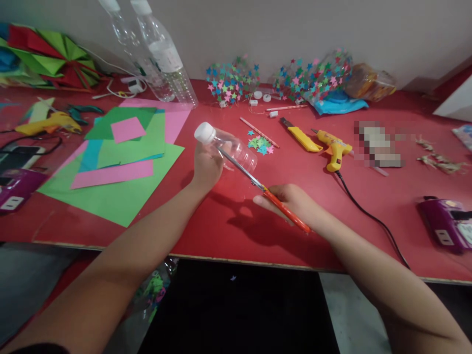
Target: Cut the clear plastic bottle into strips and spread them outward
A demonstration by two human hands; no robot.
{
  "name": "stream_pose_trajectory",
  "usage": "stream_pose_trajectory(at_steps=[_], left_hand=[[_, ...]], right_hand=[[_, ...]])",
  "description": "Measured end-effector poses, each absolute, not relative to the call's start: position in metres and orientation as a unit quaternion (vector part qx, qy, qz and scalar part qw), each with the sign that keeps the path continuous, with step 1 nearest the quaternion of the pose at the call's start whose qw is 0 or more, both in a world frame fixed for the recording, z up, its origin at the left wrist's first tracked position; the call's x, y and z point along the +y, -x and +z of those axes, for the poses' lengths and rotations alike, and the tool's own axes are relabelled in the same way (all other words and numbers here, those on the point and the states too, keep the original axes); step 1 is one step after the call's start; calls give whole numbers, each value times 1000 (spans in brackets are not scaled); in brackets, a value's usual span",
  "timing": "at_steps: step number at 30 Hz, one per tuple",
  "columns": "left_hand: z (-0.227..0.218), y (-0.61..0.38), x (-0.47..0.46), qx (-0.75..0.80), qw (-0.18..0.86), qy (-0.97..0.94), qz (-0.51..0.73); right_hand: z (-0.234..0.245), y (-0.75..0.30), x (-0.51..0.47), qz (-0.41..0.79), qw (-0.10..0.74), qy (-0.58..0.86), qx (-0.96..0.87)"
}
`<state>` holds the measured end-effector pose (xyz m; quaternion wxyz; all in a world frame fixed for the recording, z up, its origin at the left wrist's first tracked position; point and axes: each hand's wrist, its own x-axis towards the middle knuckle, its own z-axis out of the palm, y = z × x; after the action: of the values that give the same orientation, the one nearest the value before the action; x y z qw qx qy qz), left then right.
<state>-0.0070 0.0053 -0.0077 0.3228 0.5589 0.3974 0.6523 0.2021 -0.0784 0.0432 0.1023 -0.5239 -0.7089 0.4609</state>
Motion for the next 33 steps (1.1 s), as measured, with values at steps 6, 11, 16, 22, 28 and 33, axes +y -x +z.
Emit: stream_pose_trajectory(at_steps=[6, 11, 16, 22, 28, 33], left_hand=[[-6, 7, 6, 404, 326, -561, 645], [-12, 6, 7, 380, 338, -561, 653], [-11, 7, 8, 400, 375, -531, 646], [-9, 18, 21, 385, 447, -404, 700], [-1, 4, -1, 348, 663, -367, 552], [1, -12, -18, 358, 706, -376, 481]], right_hand=[[46, -201, -80, 459, 93, 530, -707], [44, -200, -79, 471, 93, 531, -699], [40, -202, -78, 494, 81, 534, -681], [47, -200, -79, 466, 108, 523, -706], [34, -205, -65, 348, 237, 608, -674], [22, -204, -56, 324, 253, 613, -675]])
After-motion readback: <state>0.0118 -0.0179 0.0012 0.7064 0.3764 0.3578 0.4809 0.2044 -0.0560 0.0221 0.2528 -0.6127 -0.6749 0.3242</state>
